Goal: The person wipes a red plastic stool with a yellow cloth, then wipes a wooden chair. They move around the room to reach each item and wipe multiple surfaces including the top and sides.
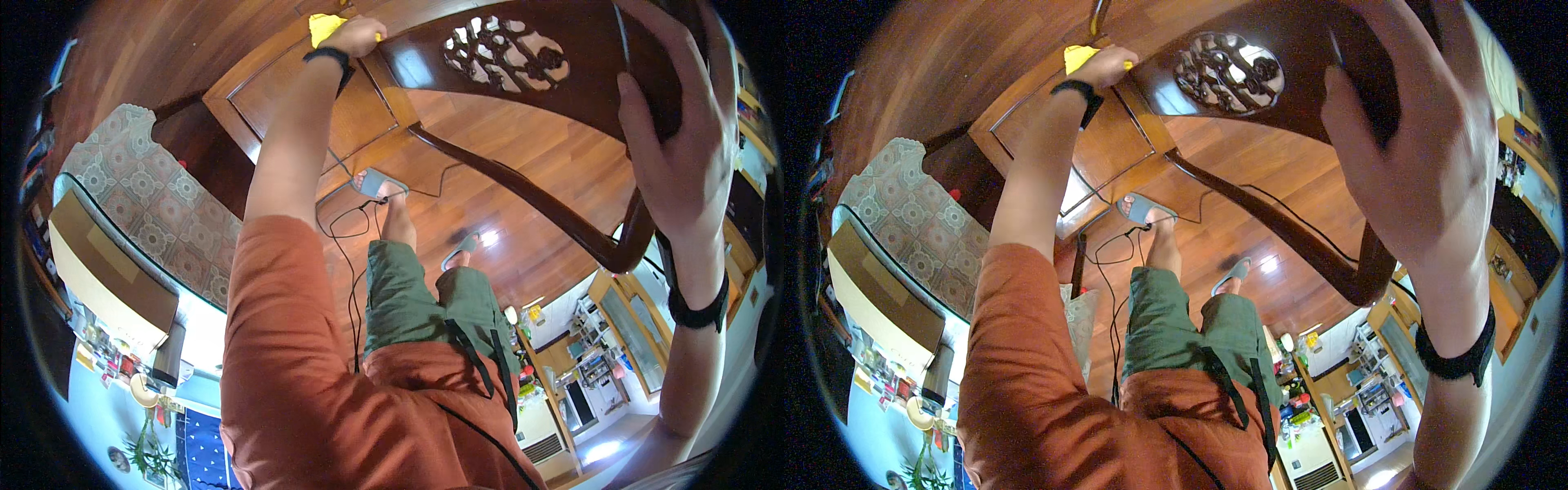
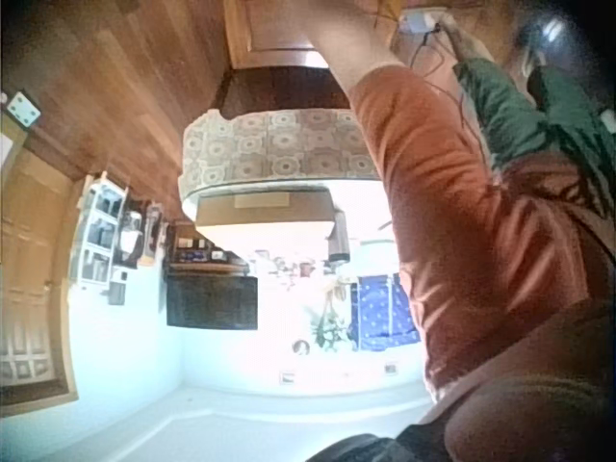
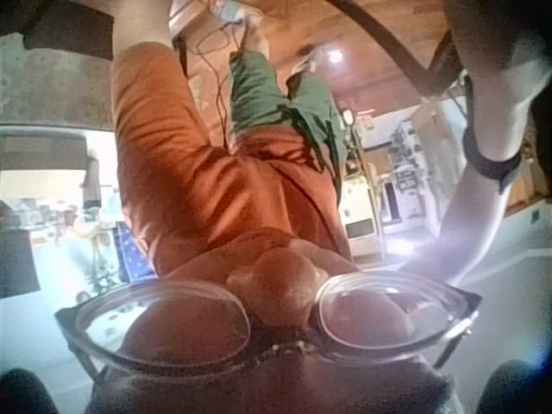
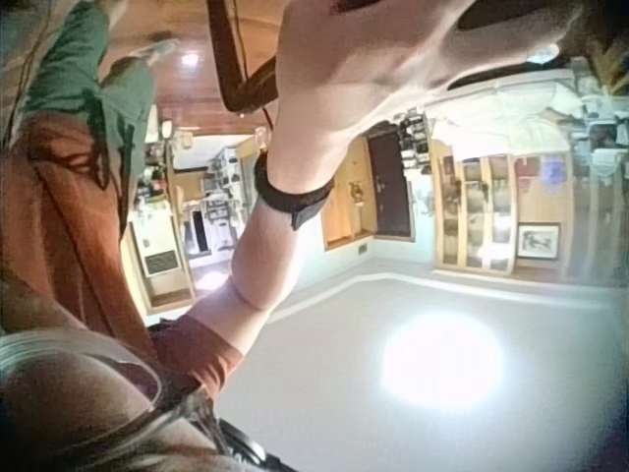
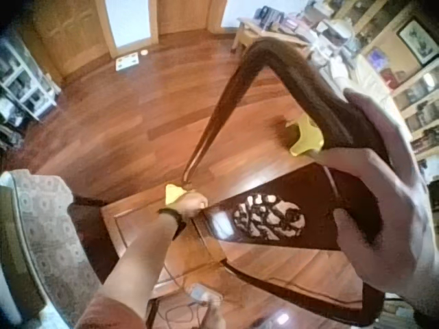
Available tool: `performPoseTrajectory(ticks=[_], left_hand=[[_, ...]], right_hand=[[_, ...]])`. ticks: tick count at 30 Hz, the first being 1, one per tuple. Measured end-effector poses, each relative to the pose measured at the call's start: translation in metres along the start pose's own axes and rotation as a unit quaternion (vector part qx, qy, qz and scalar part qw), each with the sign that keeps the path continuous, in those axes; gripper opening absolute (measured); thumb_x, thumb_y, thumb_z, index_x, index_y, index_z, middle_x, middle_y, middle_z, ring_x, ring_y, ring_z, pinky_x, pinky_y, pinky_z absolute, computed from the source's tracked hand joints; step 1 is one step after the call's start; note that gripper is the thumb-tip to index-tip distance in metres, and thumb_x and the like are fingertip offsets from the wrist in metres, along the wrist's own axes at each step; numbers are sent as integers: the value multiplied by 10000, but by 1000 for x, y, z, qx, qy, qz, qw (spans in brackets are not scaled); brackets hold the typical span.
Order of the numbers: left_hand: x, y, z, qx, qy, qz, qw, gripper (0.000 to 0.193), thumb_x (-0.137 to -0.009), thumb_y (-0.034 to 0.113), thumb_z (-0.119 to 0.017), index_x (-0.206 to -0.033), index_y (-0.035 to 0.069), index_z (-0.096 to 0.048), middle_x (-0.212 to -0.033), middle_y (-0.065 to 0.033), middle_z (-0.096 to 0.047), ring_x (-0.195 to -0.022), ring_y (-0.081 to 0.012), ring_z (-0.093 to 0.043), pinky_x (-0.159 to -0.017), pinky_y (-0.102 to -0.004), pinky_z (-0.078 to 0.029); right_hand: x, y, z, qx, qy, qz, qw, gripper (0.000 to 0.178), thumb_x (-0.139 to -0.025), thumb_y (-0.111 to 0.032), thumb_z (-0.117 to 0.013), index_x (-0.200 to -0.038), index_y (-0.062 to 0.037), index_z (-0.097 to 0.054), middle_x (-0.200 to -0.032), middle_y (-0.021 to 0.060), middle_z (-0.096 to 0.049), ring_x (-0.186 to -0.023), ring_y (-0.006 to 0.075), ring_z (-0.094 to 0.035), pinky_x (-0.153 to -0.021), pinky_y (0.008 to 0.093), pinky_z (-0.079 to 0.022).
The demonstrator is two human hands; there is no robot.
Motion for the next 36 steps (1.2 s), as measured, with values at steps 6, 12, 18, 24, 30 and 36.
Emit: performPoseTrajectory(ticks=[6, 12, 18, 24, 30, 36], left_hand=[[157, 53, -43, 25, 315, 176, 932, 421, -804, -86, -626, -1192, 36, -733, -1226, -167, -713, -1217, -399, -622, -1083, -487, -499], [137, 168, -100, 18, 254, -47, 966, 393, -996, 19, -548, -1356, 82, -691, -1400, -132, -642, -1359, -351, -571, -1178, -471, -459], [45, 147, -129, -29, -7, 54, 998, 326, -998, 190, -593, -1250, 70, -762, -1115, -170, -774, -1030, -372, -757, -865, -482, -614], [40, 167, -156, -154, -172, 27, 973, 330, -1014, 228, -547, -1122, 147, -848, -1267, -108, -783, -1196, -341, -728, -986, -500, -578], [113, 168, -129, 69, -3, 66, 995, 238, -962, 104, -631, -1138, 139, -788, -1212, -153, -754, -1196, -360, -686, -1020, -463, -546], [319, 188, -112, 293, 387, 344, 804, 493, -964, -34, -557, -1432, 107, -620, -1350, -226, -657, -1280, -466, -590, -1075, -476, -499]], right_hand=[[2, -1, -1, -6, 22, -9, 1000, 532, -989, -56, -647, -1502, -181, -584, -1616, 220, -428, -1303, 375, -638, -993, 422, -615], [2, 0, 1, -6, 38, -5, 999, 531, -965, -49, -661, -1477, -176, -601, -1625, 217, -425, -1320, 389, -624, -1012, 438, -600], [-1, -8, 0, 1, 50, 10, 999, 530, -941, -41, -674, -1452, -172, -619, -1634, 215, -422, -1337, 404, -611, -1031, 454, -584], [-5, -15, 3, 2, 70, 3, 998, 529, -918, -34, -687, -1427, -168, -637, -1644, 213, -419, -1354, 418, -597, -1049, 471, -568], [-11, -18, 7, -29, 107, 16, 994, 563, -921, -38, -713, -1446, -232, -659, -1659, 161, -441, -1336, 403, -627, -1023, 473, -600], [-9, -18, 12, -108, 104, -9, 989, 567, -899, -30, -713, -1437, -183, -620, -1733, 106, -345, -1237, 368, -704, -878, 456, -667]])
Point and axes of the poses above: each hand's wrist, its own x-axis away from the middle knuckle, its own z-axis out of the back of the hand, y = z × x, the point moved 6 cm from there along -x, towards the middle knuckle
